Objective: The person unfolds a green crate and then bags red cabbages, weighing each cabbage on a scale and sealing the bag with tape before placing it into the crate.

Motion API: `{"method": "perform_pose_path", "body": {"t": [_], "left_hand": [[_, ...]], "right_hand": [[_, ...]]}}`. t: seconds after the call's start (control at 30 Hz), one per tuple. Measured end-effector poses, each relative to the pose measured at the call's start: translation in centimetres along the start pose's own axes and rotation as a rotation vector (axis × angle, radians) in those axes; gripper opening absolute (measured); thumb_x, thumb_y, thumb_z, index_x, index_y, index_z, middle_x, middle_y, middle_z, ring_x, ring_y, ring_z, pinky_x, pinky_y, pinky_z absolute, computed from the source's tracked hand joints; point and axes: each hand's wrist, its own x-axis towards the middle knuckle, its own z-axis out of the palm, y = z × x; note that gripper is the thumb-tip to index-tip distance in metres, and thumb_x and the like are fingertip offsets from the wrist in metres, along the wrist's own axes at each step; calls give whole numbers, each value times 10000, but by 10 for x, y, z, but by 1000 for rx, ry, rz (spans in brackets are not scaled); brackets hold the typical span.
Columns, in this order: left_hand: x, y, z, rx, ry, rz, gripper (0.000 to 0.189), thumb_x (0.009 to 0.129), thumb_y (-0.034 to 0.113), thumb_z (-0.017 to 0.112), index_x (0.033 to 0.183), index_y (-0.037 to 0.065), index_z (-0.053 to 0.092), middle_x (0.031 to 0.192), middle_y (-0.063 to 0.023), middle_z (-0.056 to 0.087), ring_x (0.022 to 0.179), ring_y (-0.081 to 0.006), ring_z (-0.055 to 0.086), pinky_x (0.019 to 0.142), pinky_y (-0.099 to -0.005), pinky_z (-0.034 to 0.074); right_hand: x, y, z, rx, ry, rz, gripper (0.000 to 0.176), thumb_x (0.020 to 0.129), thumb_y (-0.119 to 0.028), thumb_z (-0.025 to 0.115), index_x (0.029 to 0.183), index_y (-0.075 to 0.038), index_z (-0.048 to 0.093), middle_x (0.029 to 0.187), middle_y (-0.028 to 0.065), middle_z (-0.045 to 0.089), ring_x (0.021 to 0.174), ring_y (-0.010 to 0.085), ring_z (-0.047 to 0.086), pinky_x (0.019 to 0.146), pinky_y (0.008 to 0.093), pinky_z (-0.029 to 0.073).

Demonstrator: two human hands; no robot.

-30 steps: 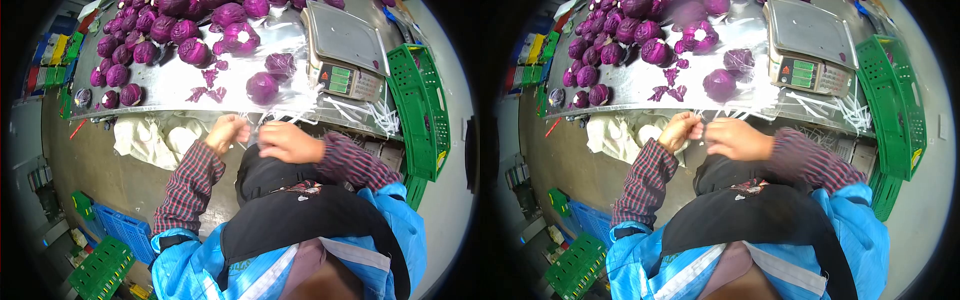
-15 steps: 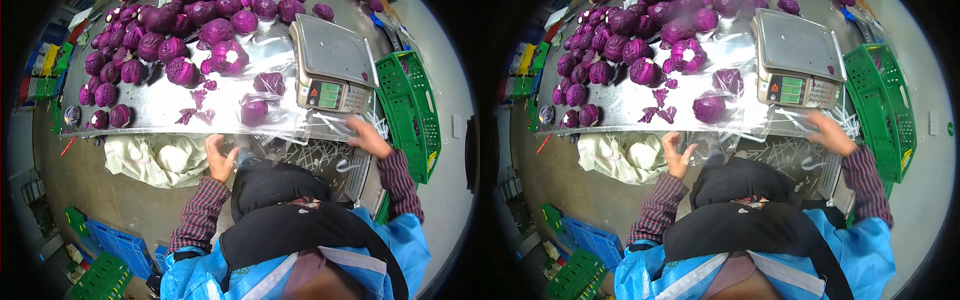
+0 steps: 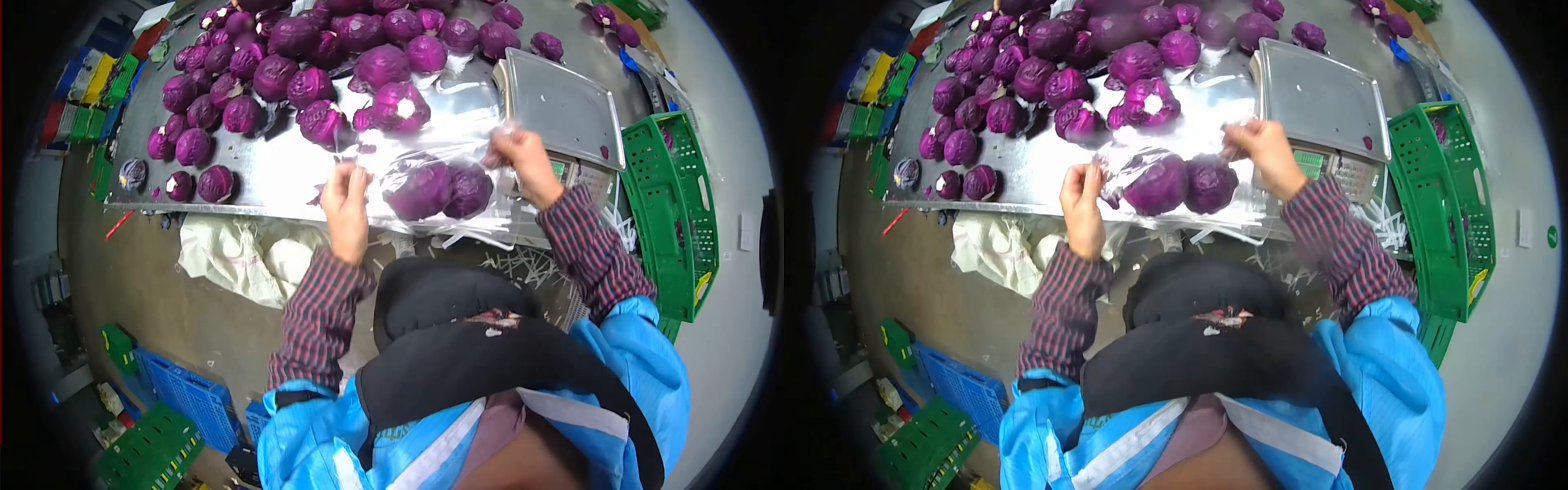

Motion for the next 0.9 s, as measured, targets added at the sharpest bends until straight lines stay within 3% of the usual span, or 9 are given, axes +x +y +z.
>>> {"method": "perform_pose_path", "body": {"t": [0.2,0.43,0.5,0.53,0.6,0.73,0.8,0.87,0.9], "left_hand": [[-4,-5,-4,-203,-3,-100,209,1000,220,465,873,61,509,747,-34,564,599,-126,551,605,-279,501],[-22,-75,-14,-254,22,-575,147,940,191,568,933,45,554,823,-68,580,769,-167,577,694,-304,478],[-22,-35,14,624,207,380,369,838,208,688,1118,22,535,1094,-142,553,1050,-272,521,911,-407,425],[-15,-18,27,619,196,375,369,838,208,688,1118,22,535,1094,-142,553,1050,-272,521,911,-407,425],[-5,3,46,874,-632,588,740,693,313,796,1291,40,456,1309,-165,437,1189,-332,438,1013,-471,338],[11,-39,44,1139,-855,306,959,532,352,863,1367,152,437,1374,-182,403,1247,-419,381,1042,-469,333],[12,-43,39,1002,-829,158,976,503,306,884,1366,169,450,1373,-219,389,1240,-428,384,1024,-488,363],[14,-41,40,1010,-816,123,971,492,262,894,1358,179,463,1359,-247,386,1235,-431,387,997,-488,397],[14,-41,40,1007,-818,100,970,495,258,893,1360,182,460,1353,-245,388,1232,-434,388,994,-483,402]], "right_hand": [[-6,19,2,140,1,-121,334,857,-342,697,724,-52,599,619,24,587,544,117,592,524,245,486],[-24,92,-8,202,241,406,488,839,-492,668,628,-80,512,508,31,489,422,164,521,439,299,471],[-29,90,-11,198,249,461,478,850,-484,655,650,-74,515,512,35,488,422,169,522,443,301,473],[-29,88,-12,193,246,506,468,861,-477,642,672,-67,519,515,40,488,422,173,523,446,303,474],[-27,84,-13,210,267,548,437,874,-453,625,731,-51,533,533,51,499,429,184,535,442,297,470],[-3,80,-36,248,207,607,407,840,-393,651,957,-13,566,661,75,550,484,197,557,490,348,504],[5,82,-53,-800,203,312,364,825,-308,654,1005,-8,556,746,125,595,572,254,604,587,391,514],[3,43,-29,-1043,354,115,449,789,-337,673,1095,-27,566,935,158,625,795,283,643,718,388,501],[5,29,-21,-997,201,-280,481,794,-341,679,1137,-24,564,1018,170,613,909,306,612,772,390,482]]}}
